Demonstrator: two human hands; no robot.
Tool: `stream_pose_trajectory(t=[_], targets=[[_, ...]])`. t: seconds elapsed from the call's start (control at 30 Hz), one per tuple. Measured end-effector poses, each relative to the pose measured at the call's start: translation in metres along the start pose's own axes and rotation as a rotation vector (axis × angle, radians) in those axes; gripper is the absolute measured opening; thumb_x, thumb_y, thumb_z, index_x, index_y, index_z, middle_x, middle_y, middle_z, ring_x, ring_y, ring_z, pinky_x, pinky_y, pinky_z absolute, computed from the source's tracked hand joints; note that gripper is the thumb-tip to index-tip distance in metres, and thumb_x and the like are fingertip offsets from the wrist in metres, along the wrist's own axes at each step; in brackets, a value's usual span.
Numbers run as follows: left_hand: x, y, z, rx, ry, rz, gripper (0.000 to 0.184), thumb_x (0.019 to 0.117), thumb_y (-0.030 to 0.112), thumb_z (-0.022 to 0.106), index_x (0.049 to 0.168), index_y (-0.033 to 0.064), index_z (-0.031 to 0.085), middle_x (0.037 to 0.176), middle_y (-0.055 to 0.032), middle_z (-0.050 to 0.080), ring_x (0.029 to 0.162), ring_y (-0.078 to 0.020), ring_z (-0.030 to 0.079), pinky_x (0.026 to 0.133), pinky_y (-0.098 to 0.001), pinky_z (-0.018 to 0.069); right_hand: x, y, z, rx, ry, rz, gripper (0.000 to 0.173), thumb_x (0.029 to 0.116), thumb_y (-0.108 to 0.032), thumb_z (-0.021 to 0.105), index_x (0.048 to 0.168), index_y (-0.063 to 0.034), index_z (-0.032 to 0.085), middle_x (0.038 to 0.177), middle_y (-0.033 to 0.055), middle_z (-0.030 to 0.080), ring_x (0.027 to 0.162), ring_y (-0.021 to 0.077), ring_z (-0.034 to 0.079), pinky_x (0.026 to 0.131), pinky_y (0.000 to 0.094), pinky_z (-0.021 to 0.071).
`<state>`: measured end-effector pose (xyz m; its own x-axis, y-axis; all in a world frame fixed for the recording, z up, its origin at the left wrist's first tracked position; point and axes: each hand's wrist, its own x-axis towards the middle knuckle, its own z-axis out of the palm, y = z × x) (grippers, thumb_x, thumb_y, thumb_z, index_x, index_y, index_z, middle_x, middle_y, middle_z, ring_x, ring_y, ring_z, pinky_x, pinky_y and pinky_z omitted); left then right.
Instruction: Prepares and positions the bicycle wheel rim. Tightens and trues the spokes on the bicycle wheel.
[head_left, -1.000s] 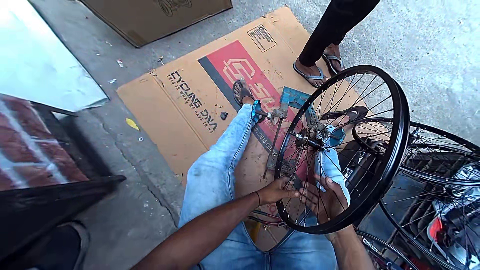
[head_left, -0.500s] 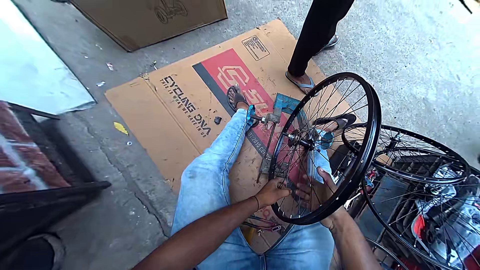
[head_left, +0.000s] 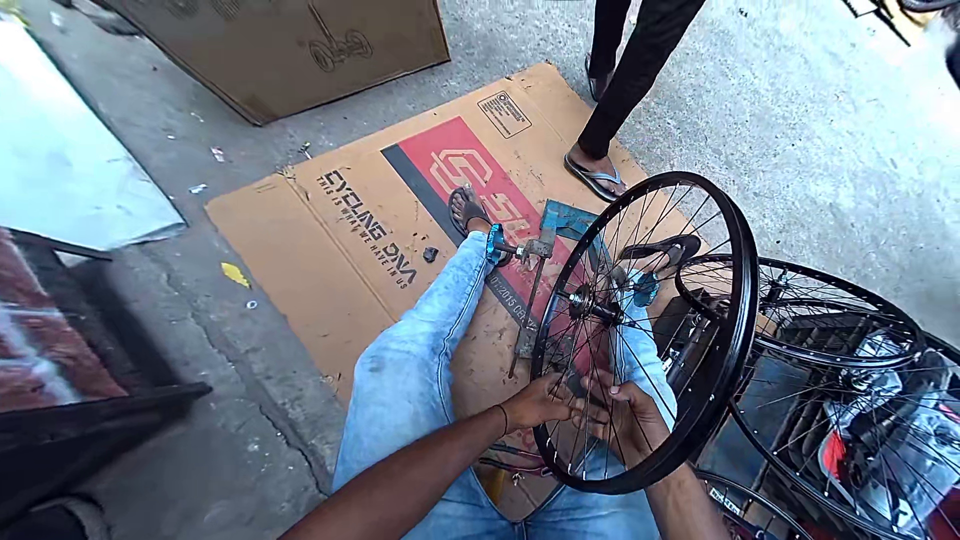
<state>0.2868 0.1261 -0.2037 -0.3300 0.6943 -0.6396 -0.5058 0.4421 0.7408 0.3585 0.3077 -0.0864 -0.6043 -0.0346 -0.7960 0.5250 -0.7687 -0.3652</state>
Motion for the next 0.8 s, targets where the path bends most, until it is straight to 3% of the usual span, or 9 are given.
stream_pose_trajectory(t=[0.17,0.27,0.37,0.43,0.5,0.6,0.67,0.73,0.8], targets=[[-0.003,-0.008,0.002,0.147,-0.023,-0.046,0.065,0.0766,0.015,0.078,0.133,0.0024,0.047,0.116,-0.0133,0.061,0.097,-0.0212,0.064,0.085,-0.0402,0.0549,-0.015,0.032,-0.009,-0.036,0.026,-0.072,0.047,0.095,-0.008,0.053,0.141,-0.003,0.049,0.12,0.0191,0.068,0.096,0.0311,0.072,0.081,0.0465,0.0615],[-0.004,-0.017,-0.001,0.19,-0.049,-0.036,0.067,0.0745,0.013,0.079,0.132,0.0022,0.048,0.121,-0.0141,0.06,0.104,-0.0234,0.062,0.089,-0.0422,0.0533,-0.015,0.052,-0.013,-0.052,0.078,-0.141,0.049,0.0973,-0.014,0.059,0.143,0.0009,0.048,0.12,0.02,0.067,0.097,0.0282,0.071,0.084,0.0427,0.0615],[0.0,-0.026,0.002,0.273,-0.051,-0.043,0.072,0.0727,0.017,0.082,0.134,0.004,0.047,0.125,-0.0147,0.058,0.108,-0.0263,0.061,0.09,-0.0458,0.053,-0.028,0.039,-0.008,-0.042,0.303,-0.444,0.042,0.1122,-0.028,0.034,0.138,0.0002,0.051,0.115,0.0136,0.069,0.093,0.0193,0.07,0.081,0.0341,0.0589],[0.003,-0.027,0.007,0.315,-0.038,-0.045,0.076,0.0724,0.018,0.083,0.137,0.0046,0.046,0.127,-0.0154,0.058,0.11,-0.0284,0.061,0.092,-0.0481,0.0524,-0.054,0.003,-0.007,0.075,0.202,-0.612,0.072,0.1047,-0.063,0.022,0.142,-0.0061,0.046,0.127,0.0168,0.067,0.11,0.0289,0.069,0.09,0.0448,0.0576],[0.002,-0.028,0.009,0.336,-0.028,-0.038,0.077,0.0725,0.018,0.083,0.137,0.0039,0.045,0.128,-0.017,0.057,0.112,-0.0302,0.059,0.094,-0.0491,0.0515,-0.085,-0.032,-0.008,0.075,-0.049,-0.722,0.096,0.084,-0.08,0.055,0.146,-0.0074,0.05,0.142,0.0226,0.059,0.126,0.0389,0.061,0.102,0.0567,0.0514],[-0.003,-0.017,0.01,0.303,-0.008,0.0,0.074,0.072,0.015,0.082,0.134,0.0032,0.045,0.126,-0.0171,0.055,0.109,-0.0288,0.058,0.09,-0.0462,0.0514,-0.123,-0.071,0.01,-0.322,-0.169,-0.825,0.077,0.0803,-0.038,0.085,0.143,-0.0073,0.054,0.142,0.0235,0.056,0.123,0.0399,0.062,0.094,0.0558,0.0583],[-0.011,-0.007,0.012,0.273,0.009,0.04,0.073,0.0702,0.014,0.081,0.133,0.0021,0.046,0.125,-0.0168,0.055,0.11,-0.0272,0.057,0.092,-0.0432,0.05,-0.136,-0.077,0.03,-0.587,0.033,-0.924,0.063,0.0771,-0.009,0.078,0.136,-0.0037,0.056,0.126,0.0215,0.067,0.104,0.036,0.071,0.081,0.0475,0.0648],[-0.023,0.002,0.015,0.265,0.028,0.072,0.074,0.0689,0.015,0.082,0.133,0.0018,0.046,0.125,-0.017,0.055,0.112,-0.0262,0.057,0.093,-0.042,0.0499,-0.15,-0.075,0.039,-0.605,0.156,-0.977,0.061,0.07,0.002,0.07,0.13,0.0002,0.055,0.108,0.0166,0.071,0.087,0.0283,0.073,0.069,0.0402,0.065],[-0.033,0.02,0.01,0.314,0.099,0.102,0.078,0.066,0.018,0.083,0.134,0.0031,0.048,0.126,-0.0165,0.057,0.113,-0.0259,0.058,0.095,-0.0432,0.0497,-0.171,-0.072,0.03,-0.538,0.126,-1.005,0.066,0.0685,0.007,0.065,0.132,0.0013,0.047,0.104,0.0098,0.07,0.091,0.0245,0.073,0.068,0.0384,0.0654]])
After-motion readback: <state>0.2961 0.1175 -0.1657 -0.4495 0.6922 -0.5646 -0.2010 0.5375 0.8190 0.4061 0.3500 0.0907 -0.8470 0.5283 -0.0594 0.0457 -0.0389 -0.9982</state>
